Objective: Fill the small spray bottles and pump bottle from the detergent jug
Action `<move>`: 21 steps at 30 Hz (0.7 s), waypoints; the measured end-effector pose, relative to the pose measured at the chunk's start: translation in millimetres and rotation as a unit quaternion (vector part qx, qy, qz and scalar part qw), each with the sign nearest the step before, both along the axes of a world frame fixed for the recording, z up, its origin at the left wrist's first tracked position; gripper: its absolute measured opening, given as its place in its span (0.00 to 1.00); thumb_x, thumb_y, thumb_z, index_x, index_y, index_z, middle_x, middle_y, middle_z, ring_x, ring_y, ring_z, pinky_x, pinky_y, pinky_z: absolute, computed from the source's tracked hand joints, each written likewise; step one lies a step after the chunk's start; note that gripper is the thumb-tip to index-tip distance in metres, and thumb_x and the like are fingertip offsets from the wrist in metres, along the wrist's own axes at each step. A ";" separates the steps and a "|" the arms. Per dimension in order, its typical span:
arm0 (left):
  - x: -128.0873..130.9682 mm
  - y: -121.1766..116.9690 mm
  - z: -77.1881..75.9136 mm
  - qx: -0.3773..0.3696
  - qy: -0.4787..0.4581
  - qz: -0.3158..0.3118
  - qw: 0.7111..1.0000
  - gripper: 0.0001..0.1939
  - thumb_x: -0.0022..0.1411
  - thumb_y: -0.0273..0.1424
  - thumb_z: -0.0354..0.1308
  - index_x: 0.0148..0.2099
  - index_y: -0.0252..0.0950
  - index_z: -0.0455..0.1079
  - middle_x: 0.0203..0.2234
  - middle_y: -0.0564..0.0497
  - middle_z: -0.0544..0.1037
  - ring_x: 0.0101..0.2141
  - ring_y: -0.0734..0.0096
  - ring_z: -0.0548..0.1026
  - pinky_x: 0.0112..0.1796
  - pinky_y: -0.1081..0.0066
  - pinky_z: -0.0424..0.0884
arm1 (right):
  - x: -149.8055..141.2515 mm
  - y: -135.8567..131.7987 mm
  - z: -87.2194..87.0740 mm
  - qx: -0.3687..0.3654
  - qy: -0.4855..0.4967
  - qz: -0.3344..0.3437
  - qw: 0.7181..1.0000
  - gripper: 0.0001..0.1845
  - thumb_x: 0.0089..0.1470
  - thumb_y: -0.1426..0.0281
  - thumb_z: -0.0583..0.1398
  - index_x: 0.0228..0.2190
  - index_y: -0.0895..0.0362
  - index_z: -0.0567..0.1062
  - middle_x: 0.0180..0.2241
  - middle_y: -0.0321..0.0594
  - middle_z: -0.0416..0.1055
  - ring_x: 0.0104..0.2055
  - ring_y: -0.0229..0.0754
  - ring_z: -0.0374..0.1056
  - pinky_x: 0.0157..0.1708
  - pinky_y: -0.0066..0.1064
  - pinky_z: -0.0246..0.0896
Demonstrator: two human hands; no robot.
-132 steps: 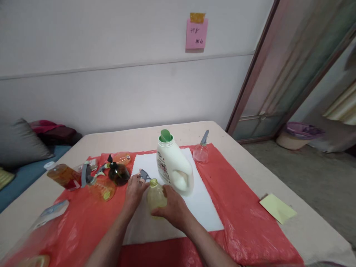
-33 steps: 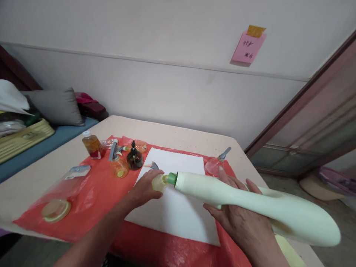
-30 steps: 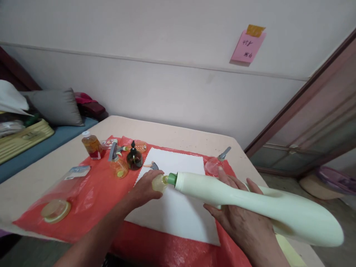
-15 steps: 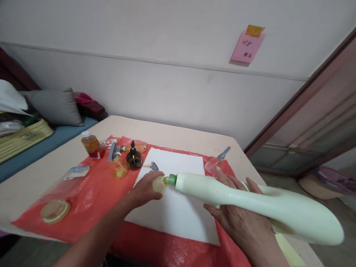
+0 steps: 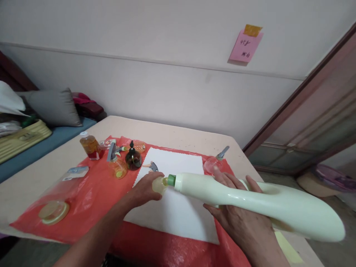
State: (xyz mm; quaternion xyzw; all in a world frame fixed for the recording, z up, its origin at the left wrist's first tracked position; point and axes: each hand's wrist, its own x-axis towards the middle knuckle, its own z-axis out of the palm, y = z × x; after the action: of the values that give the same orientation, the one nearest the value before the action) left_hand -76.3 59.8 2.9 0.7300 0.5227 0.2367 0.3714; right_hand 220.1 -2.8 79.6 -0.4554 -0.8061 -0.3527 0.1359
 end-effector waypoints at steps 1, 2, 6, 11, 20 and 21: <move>0.0 0.0 -0.2 -0.001 -0.002 0.000 1.000 0.34 0.41 0.26 0.65 0.54 0.41 0.68 0.45 0.49 0.72 0.45 0.59 0.69 0.44 0.65 0.66 | 0.0 -0.1 0.4 0.003 -0.001 0.001 1.000 0.33 0.64 0.58 0.53 0.65 0.57 0.57 0.54 0.52 0.71 0.52 0.55 0.68 0.58 0.57 0.53; -0.1 0.1 -0.4 -0.002 -0.004 -0.001 1.000 0.34 0.41 0.26 0.66 0.54 0.41 0.68 0.45 0.49 0.72 0.44 0.59 0.69 0.43 0.65 0.66 | 0.1 -0.1 0.7 0.005 -0.002 0.003 1.000 0.32 0.63 0.58 0.54 0.65 0.57 0.57 0.54 0.51 0.71 0.52 0.55 0.68 0.59 0.58 0.53; -0.2 0.5 -0.7 -0.010 -0.004 -0.003 1.000 0.34 0.41 0.27 0.66 0.54 0.41 0.69 0.45 0.49 0.72 0.44 0.59 0.70 0.42 0.66 0.66 | 1.3 0.4 -0.4 -0.003 -0.012 -0.001 1.000 0.28 0.63 0.60 0.54 0.62 0.55 0.63 0.56 0.51 0.70 0.53 0.56 0.68 0.58 0.60 0.52; 0.1 -1.0 1.4 -0.013 -0.012 -0.004 1.000 0.34 0.41 0.26 0.65 0.54 0.40 0.68 0.45 0.48 0.71 0.45 0.58 0.69 0.43 0.66 0.66 | 2.4 -0.2 -1.9 0.003 -0.036 0.000 0.999 0.24 0.62 0.61 0.55 0.58 0.53 0.68 0.58 0.49 0.68 0.53 0.58 0.67 0.57 0.61 0.54; -0.1 0.6 0.8 -0.026 -0.026 -0.002 0.999 0.33 0.41 0.27 0.65 0.54 0.41 0.68 0.44 0.49 0.71 0.45 0.58 0.69 0.42 0.67 0.66 | 0.5 -0.7 1.1 -0.003 -0.036 -0.012 0.999 0.27 0.62 0.62 0.54 0.61 0.53 0.65 0.57 0.50 0.69 0.53 0.58 0.67 0.58 0.61 0.52; -0.2 0.7 0.7 -0.027 -0.026 -0.002 0.999 0.34 0.41 0.27 0.65 0.54 0.41 0.68 0.44 0.49 0.70 0.44 0.58 0.69 0.42 0.66 0.66 | 0.3 -0.8 1.1 -0.001 -0.035 -0.010 0.999 0.28 0.62 0.61 0.55 0.62 0.54 0.64 0.56 0.50 0.69 0.53 0.59 0.67 0.58 0.61 0.51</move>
State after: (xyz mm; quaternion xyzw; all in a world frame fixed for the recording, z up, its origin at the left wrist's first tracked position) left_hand -76.4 60.6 3.5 0.7146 0.5174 0.2407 0.4046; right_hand 220.5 -3.7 80.7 -0.4512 -0.8059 -0.3690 0.1037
